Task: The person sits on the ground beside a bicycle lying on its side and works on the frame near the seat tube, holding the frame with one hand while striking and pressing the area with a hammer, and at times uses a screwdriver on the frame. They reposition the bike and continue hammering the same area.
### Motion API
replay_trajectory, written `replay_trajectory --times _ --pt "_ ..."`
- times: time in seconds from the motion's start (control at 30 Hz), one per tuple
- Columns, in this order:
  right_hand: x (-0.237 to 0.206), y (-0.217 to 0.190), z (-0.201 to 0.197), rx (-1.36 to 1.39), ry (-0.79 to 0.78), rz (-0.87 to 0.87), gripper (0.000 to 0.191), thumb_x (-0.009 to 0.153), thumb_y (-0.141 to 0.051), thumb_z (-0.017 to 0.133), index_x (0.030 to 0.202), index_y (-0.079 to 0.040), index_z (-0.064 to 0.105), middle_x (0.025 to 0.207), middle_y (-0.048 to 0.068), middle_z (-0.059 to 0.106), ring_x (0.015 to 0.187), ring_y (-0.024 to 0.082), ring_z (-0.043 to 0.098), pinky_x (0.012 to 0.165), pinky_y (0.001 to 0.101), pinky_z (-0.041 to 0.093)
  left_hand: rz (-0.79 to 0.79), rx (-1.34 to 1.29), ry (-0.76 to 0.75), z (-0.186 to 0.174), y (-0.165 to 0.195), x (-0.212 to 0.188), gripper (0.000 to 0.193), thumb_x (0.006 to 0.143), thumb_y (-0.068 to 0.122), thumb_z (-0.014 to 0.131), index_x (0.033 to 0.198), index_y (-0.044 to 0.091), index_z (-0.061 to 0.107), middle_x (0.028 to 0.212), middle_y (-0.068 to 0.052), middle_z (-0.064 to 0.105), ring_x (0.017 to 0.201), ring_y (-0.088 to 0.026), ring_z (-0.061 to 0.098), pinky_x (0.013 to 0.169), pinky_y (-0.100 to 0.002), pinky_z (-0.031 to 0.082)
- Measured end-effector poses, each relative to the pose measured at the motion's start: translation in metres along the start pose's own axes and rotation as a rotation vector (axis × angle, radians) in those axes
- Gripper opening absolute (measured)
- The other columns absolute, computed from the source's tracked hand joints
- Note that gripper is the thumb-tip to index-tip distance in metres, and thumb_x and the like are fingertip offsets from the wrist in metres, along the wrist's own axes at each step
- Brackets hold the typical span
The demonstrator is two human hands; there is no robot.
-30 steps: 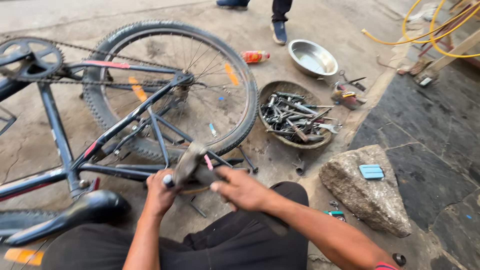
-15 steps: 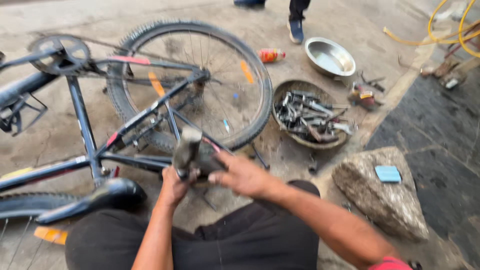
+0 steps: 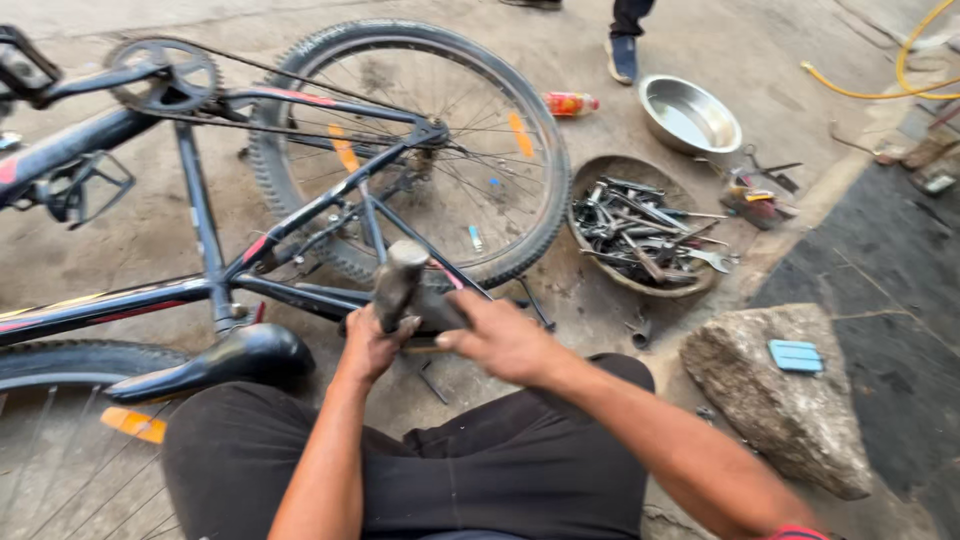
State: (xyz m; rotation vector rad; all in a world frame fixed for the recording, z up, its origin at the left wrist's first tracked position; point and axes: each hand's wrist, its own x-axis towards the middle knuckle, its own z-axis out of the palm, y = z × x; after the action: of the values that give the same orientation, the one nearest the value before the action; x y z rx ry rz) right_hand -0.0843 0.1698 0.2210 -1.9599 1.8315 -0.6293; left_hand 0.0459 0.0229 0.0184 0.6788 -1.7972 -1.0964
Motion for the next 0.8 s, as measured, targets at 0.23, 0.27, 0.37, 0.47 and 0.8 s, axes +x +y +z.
replay_trajectory --times 0.23,0.27,0.37,0.47,0.8 --pt "-0.024 -0.052 -0.049 0.444 0.327 -0.253 0.051 0.104 -0.021 0.07 0.142 -0.001 0.043 0.09 0.006 0.068 0.072 0.013 0.063 0.067 0.0282 0.057 -0.081 0.086 -0.068 0.007 -0.02 -0.006 0.014 0.08 0.02 0.08 0.086 0.008 0.078 0.073 -0.012 0.073 0.067 -0.025 0.072 0.066 -0.038 0.054" --pt "-0.021 -0.055 -0.043 0.339 0.341 -0.279 0.045 0.105 -0.021 0.069 0.138 -0.002 0.046 0.094 0.008 0.069 0.075 0.017 0.065 0.07 0.031 0.057 -0.191 0.087 -0.087 0.008 -0.023 -0.005 0.015 0.081 0.021 0.08 0.089 0.008 0.078 0.072 -0.013 0.072 0.065 -0.025 0.073 0.065 -0.037 0.056" --pt "-0.002 -0.051 -0.009 -0.108 0.152 -0.119 0.043 0.1 -0.025 0.07 0.131 -0.004 0.051 0.089 0.015 0.069 0.077 0.033 0.069 0.072 0.0438 0.053 -0.181 0.146 -0.114 0.008 -0.033 -0.004 0.018 0.077 0.022 0.082 0.089 0.009 0.08 0.078 -0.013 0.075 0.073 -0.029 0.074 0.069 -0.038 0.056" --pt "-0.011 -0.026 0.016 -0.173 -0.041 0.061 0.051 0.095 -0.028 0.072 0.134 -0.003 0.052 0.075 0.015 0.066 0.066 0.034 0.069 0.062 0.0473 0.05 -0.072 0.05 0.003 0.007 -0.04 -0.005 0.034 0.068 0.017 0.081 0.097 0.003 0.071 0.084 -0.016 0.073 0.078 -0.033 0.073 0.073 -0.04 0.057" --pt "-0.108 0.047 0.053 0.756 -0.001 0.546 0.053 0.092 -0.018 0.066 0.14 -0.001 0.052 0.071 0.004 0.06 0.048 0.011 0.056 0.044 0.0271 0.048 0.011 -0.185 0.022 0.003 -0.013 -0.024 0.029 0.079 0.016 0.082 0.103 0.003 0.07 0.088 -0.006 0.071 0.08 -0.015 0.064 0.072 -0.032 0.053"
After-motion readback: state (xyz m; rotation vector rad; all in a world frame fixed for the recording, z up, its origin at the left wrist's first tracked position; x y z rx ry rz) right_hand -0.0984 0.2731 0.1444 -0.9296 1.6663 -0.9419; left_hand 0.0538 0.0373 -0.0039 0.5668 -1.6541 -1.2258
